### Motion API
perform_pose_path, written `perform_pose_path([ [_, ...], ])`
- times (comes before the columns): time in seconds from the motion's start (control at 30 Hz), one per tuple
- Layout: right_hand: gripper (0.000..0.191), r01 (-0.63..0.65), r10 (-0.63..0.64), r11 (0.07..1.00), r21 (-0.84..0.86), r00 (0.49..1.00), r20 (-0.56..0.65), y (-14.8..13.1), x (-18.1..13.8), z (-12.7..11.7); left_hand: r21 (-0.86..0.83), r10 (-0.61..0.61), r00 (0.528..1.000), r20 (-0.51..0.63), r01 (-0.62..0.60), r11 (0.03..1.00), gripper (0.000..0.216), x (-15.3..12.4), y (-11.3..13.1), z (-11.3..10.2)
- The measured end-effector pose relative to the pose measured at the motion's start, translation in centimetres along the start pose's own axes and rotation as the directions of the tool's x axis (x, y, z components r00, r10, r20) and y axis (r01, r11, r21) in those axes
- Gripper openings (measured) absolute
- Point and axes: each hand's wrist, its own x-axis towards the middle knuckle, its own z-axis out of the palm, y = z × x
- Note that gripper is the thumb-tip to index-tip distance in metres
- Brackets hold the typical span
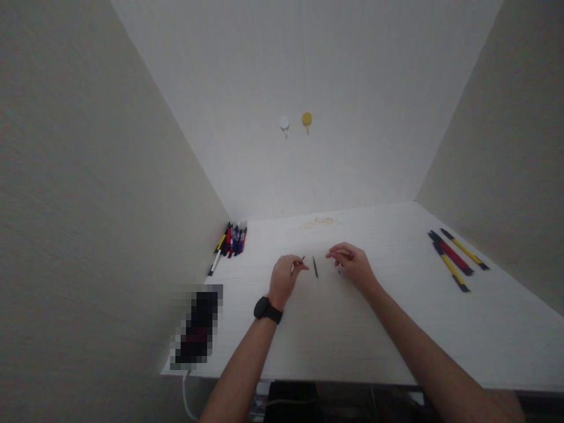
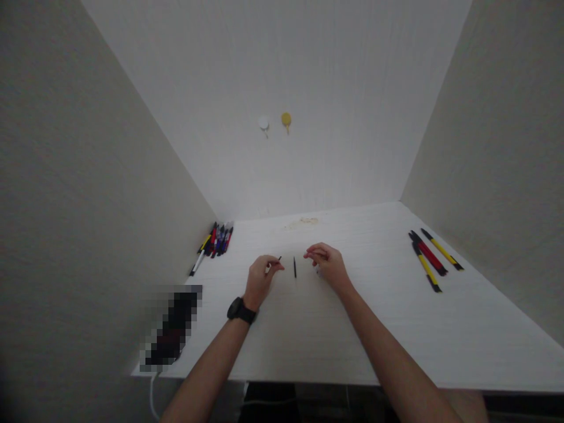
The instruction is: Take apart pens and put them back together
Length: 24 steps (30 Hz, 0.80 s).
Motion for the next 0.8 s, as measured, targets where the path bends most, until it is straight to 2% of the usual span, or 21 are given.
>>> perform_pose_path([
  [0.27, 0.02, 0.023, -0.024, 0.997, -0.075, 1.0, -0.016, -0.1, 0.0, -0.1, -0.003, 0.122, 0.992, 0.02, -0.122, 0.993, 0.014, 0.2, 0.4, -0.1],
  [0.4, 0.021, 0.071, -0.074, 0.982, -0.174, 0.997, -0.01, -0.2, -0.3, 0.2, -0.022, 0.125, 0.992, 0.021, -0.124, 0.992, 0.015, 0.2, 0.4, -0.1],
  [0.57, 0.022, 0.176, -0.161, 0.919, -0.352, 0.984, 0.07, -0.8, -1.0, 0.9, 0.007, 0.106, 0.994, 0.011, -0.106, 0.994, 0.015, 0.2, 0.1, 0.1],
  [0.8, 0.025, 0.221, -0.179, 0.895, -0.387, 0.974, 0.141, -1.4, -1.5, 1.5, 0.098, 0.111, 0.993, 0.039, -0.115, 0.989, 0.015, 0.3, 0.4, -0.1],
])
